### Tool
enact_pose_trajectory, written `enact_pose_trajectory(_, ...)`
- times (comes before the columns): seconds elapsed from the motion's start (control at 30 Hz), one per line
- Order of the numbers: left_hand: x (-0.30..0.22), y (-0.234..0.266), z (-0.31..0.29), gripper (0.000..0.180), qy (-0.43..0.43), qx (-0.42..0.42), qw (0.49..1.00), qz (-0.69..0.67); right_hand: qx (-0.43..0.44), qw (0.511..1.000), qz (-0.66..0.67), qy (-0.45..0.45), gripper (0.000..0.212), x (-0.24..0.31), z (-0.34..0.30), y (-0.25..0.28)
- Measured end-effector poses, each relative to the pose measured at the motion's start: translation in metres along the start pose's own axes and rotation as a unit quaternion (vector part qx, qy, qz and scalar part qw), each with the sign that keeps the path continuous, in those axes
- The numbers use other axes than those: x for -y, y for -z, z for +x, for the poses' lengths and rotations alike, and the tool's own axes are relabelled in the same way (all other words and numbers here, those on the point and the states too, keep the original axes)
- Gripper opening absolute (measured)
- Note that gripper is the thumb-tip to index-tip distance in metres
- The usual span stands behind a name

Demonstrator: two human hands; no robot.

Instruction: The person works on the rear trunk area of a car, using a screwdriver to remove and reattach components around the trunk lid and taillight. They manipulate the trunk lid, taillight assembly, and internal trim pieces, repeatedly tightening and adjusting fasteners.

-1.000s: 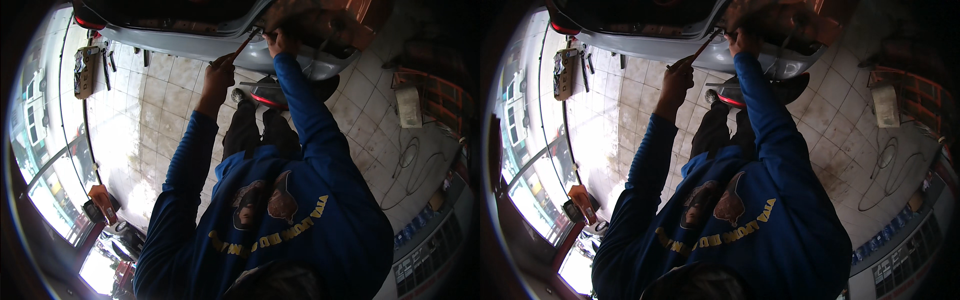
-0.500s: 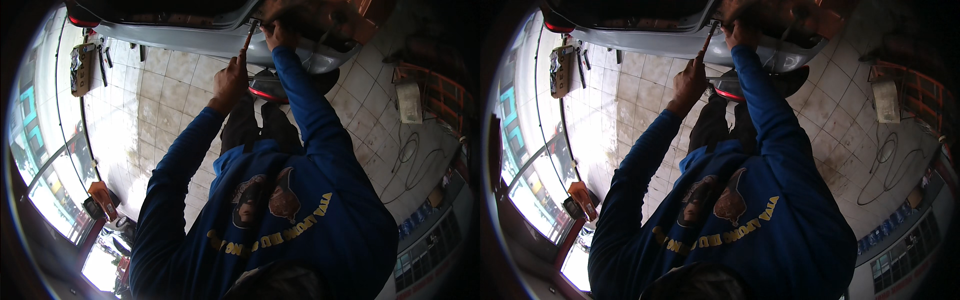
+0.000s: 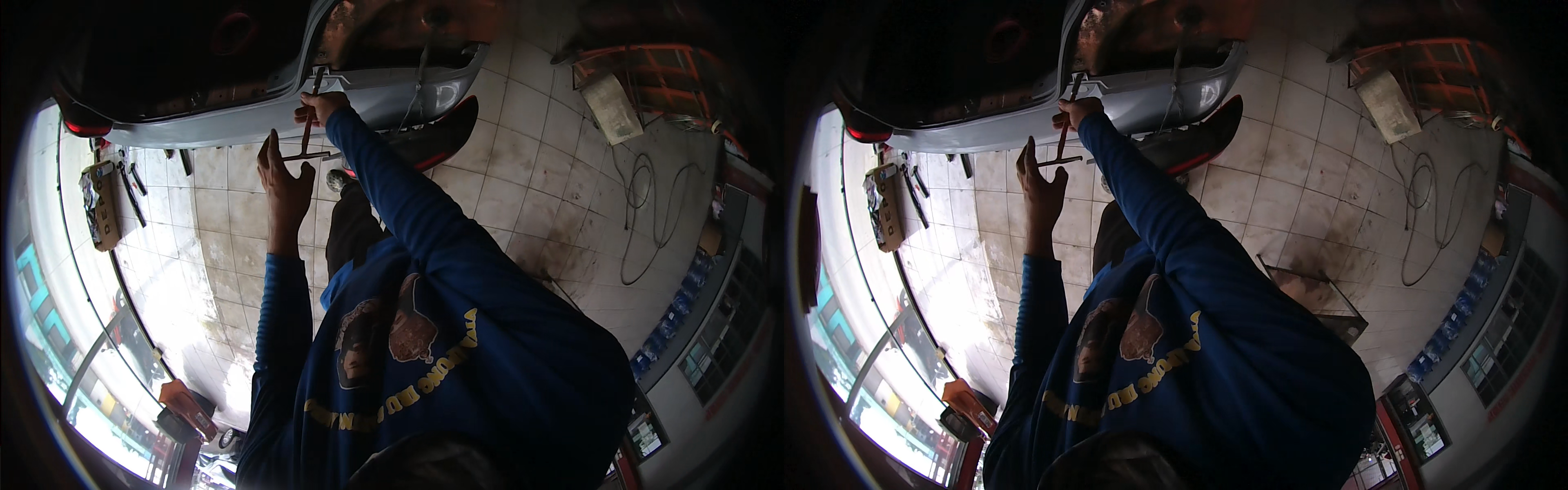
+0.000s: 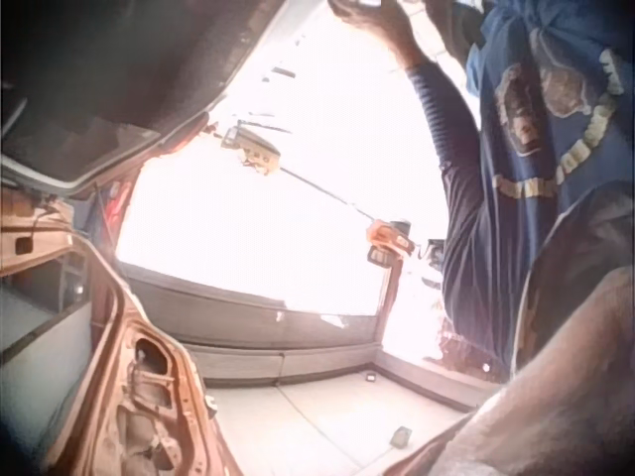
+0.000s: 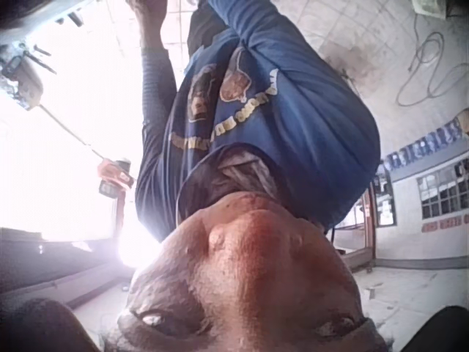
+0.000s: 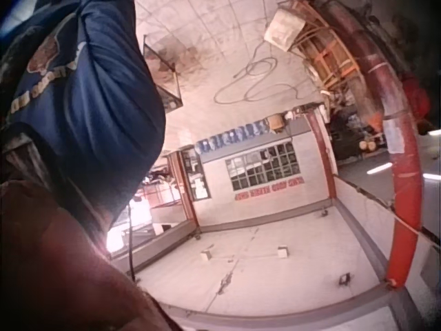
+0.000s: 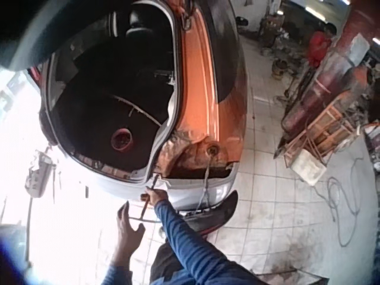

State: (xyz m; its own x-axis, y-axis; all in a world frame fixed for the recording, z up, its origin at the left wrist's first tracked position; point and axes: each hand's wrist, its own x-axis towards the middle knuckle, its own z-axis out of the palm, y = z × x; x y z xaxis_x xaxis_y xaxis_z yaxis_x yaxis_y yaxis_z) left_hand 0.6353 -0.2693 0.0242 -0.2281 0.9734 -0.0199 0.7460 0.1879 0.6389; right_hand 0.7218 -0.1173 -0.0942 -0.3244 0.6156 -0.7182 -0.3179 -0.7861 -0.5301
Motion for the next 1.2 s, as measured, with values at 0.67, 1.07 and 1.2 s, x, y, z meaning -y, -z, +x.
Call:
enact_pose_trajectory(0.67, 0.004, -0.011, -0.006, 0.057, 0.208, -0.070, 0.935, -0.278, 0.056, 0.997, -0.059, -0.012, 0.028, 0.004, 0.007, 0.001)
enact_pose_trajectory(1.07, 0.012, -0.005, -0.012, 0.064, 0.324, -0.060, 0.811, -0.484, 0.045, 0.998, -0.047, -0.008, 0.027, 0.007, 0.018, 0.008)
enact_pose_trajectory(1.2, -0.007, -0.006, 0.007, 0.060, 0.298, 0.049, 0.613, -0.730, 0.059, 0.997, -0.039, -0.026, 0.029, 0.003, 0.015, 0.005)
